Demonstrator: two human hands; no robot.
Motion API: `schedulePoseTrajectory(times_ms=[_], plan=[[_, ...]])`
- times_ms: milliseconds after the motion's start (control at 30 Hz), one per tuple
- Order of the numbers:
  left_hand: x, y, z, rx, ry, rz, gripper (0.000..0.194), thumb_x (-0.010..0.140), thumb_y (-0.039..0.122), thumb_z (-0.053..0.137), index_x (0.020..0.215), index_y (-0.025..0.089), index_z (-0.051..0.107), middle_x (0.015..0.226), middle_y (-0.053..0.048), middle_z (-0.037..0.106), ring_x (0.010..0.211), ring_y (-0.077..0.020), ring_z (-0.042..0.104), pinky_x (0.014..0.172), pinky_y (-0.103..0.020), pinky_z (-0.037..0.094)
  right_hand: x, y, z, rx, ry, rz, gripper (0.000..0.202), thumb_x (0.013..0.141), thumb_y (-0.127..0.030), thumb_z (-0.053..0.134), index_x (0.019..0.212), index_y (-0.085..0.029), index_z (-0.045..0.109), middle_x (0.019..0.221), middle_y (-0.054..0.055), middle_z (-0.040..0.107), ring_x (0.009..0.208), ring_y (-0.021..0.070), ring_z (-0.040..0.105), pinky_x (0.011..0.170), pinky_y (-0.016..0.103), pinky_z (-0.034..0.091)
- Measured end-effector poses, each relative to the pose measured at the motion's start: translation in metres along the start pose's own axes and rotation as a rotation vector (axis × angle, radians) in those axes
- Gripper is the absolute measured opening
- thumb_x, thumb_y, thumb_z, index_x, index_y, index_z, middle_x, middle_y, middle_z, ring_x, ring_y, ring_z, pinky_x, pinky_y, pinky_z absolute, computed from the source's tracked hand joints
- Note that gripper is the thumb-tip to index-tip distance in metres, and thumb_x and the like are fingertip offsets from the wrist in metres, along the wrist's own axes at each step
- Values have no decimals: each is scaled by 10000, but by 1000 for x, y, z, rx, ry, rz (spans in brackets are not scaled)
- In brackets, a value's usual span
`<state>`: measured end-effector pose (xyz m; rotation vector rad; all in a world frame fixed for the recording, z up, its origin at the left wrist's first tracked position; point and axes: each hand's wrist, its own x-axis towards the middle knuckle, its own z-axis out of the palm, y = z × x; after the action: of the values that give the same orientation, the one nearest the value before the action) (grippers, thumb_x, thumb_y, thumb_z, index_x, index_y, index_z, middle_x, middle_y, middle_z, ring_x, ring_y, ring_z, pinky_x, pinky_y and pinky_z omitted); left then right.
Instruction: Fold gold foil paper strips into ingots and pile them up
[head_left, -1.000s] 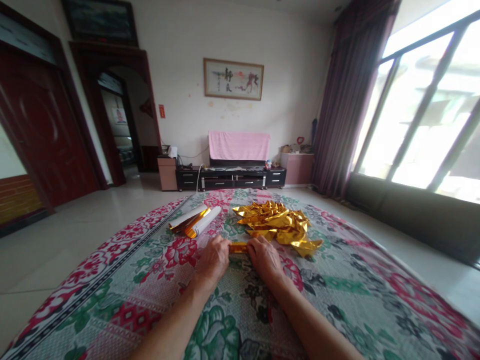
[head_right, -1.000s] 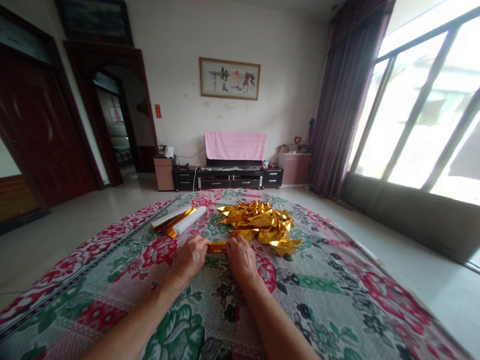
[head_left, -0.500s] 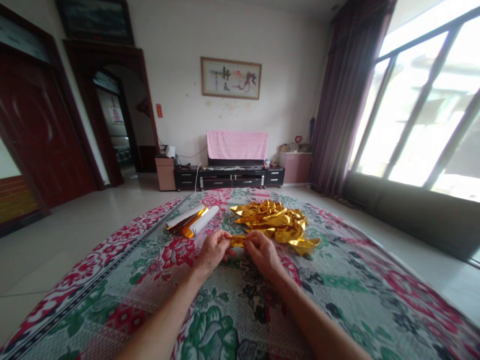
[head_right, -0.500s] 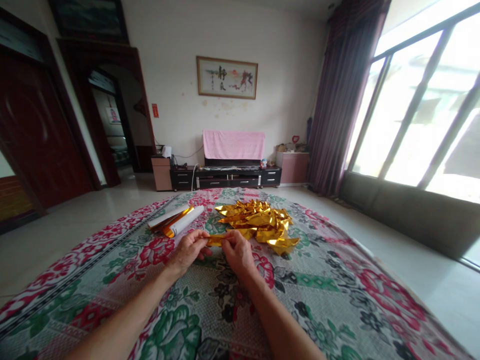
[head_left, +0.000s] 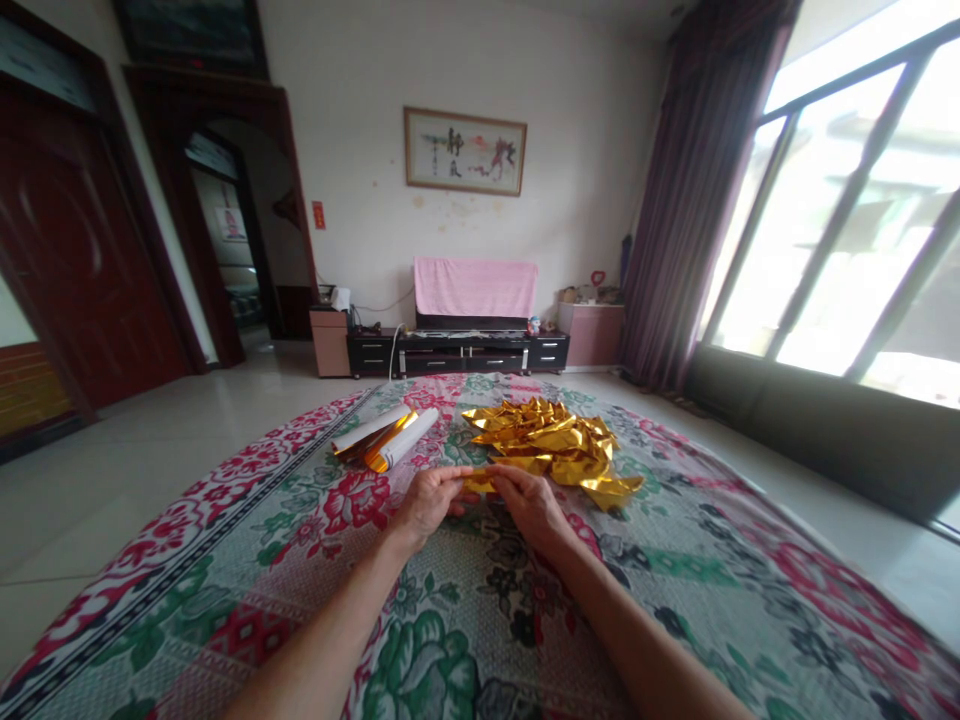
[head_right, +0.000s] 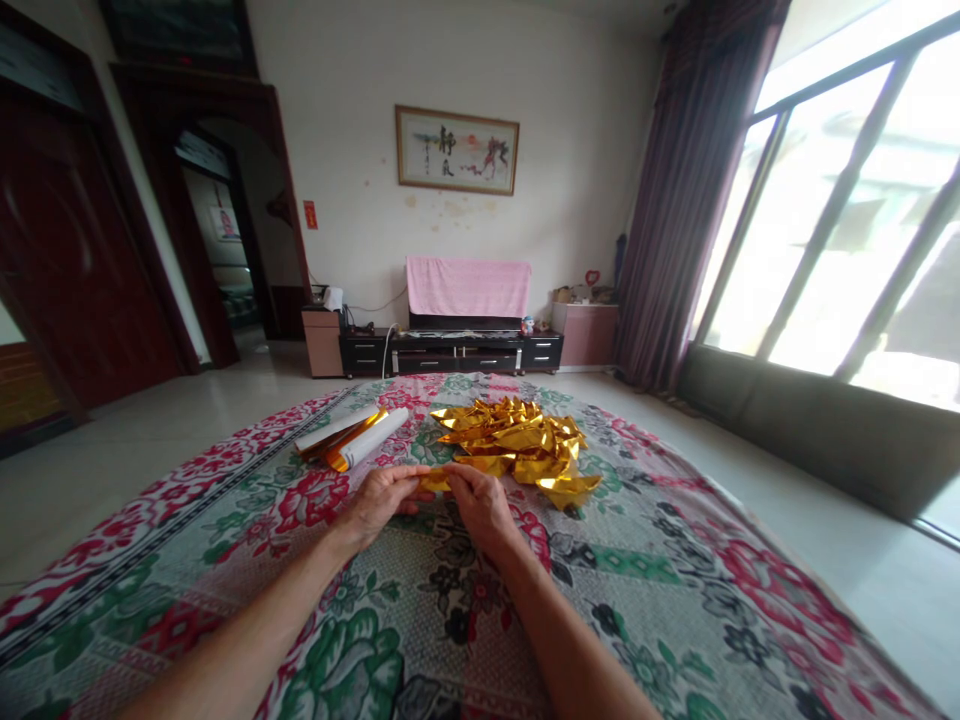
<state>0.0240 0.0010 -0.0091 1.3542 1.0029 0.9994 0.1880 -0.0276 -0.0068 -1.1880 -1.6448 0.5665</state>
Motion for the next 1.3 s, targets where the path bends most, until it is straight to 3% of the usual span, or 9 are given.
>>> schedulePoseTrajectory(times_ms=[167, 400, 633, 1000, 1300], plan=[[-1, 3, 1, -37, 24, -18, 325, 770, 206, 532, 1077, 149, 622, 900, -67, 691, 677, -147, 652, 534, -210, 469, 1, -1, 1, 25, -30, 17, 309, 789, -296, 459, 950, -168, 691, 718, 8, 657, 634, 127, 550, 604, 213, 415], [-1, 3, 2, -40, 41, -19, 337, 755, 193, 546, 1077, 134, 625, 859, -73, 698, 668, -149, 651, 515, -196, 454, 2, -1, 1, 31, 2, 17, 293, 788, -294, 468, 933, -183, 696, 767, 18, 664, 705, 151, 568, 655, 233, 419], [-3, 6, 2, -44, 21, -36, 347, 743, 207, 573, 1075, 118, 624, 865, -86, 698, 655, -148, 648, 521, -199, 451, 4, 7, 0, 44, -81, 10, 304, 806, -295, 460, 989, -192, 680, 756, 10, 655, 657, 132, 553, 607, 218, 411], [0, 1, -2, -29, -12, -14, 348, 759, 218, 544, 1090, 138, 616, 935, -88, 686, 687, -158, 645, 534, -216, 448, 0, 1, -5, 8, -107, 15, 358, 843, -318, 402, 1051, -172, 655, 854, 31, 667, 773, 164, 581, 710, 257, 425], [-4, 5, 1, 1, 7, -28, 365, 759, 228, 528, 1104, 142, 610, 891, -75, 692, 746, -173, 639, 548, -220, 453, -1, 1, -2, -26, -76, 30, 377, 838, -331, 390, 1038, -162, 661, 784, 22, 660, 718, 160, 570, 675, 252, 423]])
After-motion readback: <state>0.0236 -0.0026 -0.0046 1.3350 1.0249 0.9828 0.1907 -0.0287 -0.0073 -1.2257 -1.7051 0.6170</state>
